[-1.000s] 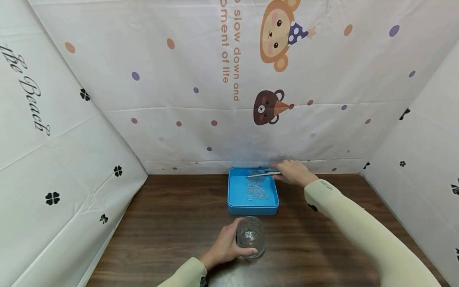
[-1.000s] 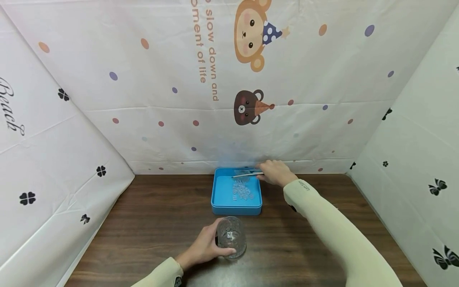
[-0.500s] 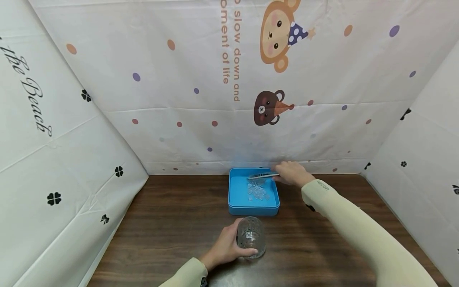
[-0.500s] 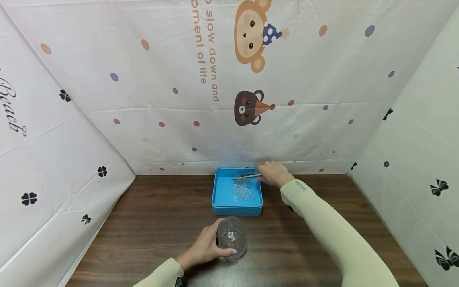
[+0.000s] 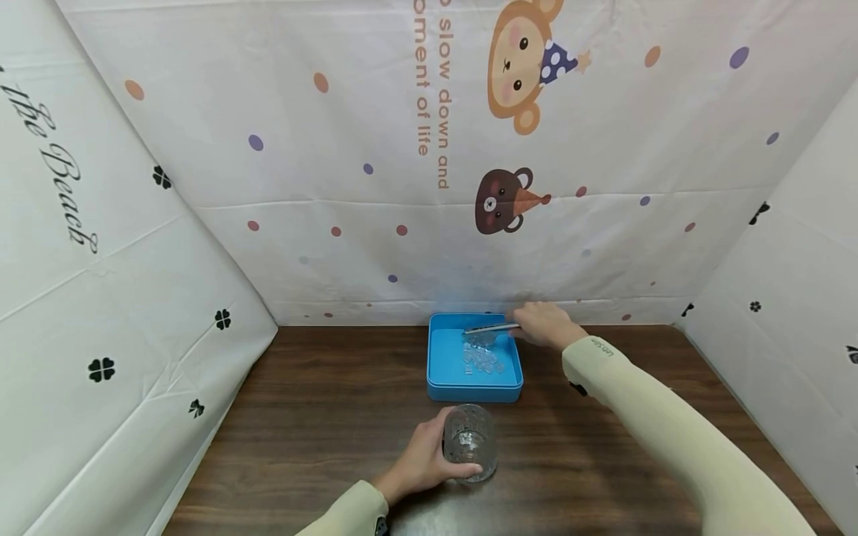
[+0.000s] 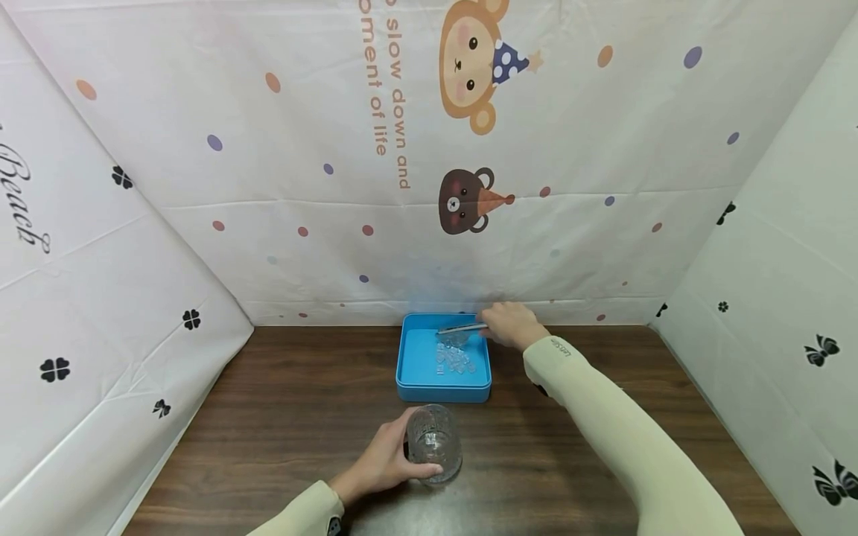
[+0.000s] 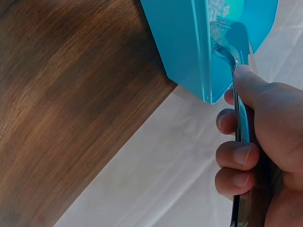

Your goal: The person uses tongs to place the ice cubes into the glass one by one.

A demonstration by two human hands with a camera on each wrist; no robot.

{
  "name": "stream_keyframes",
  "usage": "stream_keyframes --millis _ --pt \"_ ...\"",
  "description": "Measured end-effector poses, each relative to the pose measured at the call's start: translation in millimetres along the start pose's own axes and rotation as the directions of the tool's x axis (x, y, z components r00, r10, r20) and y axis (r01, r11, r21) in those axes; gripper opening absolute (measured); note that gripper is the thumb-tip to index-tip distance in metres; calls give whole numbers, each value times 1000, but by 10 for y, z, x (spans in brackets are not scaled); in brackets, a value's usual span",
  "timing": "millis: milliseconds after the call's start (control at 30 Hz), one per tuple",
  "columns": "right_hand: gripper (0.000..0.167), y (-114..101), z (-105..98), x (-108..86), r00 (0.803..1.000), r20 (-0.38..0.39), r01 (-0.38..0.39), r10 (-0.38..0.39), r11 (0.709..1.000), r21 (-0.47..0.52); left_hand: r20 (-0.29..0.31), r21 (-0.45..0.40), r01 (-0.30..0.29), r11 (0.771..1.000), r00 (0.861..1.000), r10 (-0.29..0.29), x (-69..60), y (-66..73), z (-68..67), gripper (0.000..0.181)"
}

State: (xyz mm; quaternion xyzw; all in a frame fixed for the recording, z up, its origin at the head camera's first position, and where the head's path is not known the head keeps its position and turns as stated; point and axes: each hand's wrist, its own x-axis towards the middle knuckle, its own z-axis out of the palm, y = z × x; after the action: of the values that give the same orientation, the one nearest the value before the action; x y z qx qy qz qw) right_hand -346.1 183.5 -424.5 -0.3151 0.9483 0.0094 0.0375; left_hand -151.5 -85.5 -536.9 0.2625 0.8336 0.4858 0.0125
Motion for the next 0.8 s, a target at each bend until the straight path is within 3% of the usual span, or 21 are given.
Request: stream_keyframes --millis 500,800 --pt "28 24 -8 -36 1000 -30 -5 5 1000 12 9 -5 4 1000 1000 -4 6 0 -2 79" --pt "35 32 -41 -119 996 -90 8 -10 1000 -19 6 10 6 1000 1000 -6 1 3 -9 80"
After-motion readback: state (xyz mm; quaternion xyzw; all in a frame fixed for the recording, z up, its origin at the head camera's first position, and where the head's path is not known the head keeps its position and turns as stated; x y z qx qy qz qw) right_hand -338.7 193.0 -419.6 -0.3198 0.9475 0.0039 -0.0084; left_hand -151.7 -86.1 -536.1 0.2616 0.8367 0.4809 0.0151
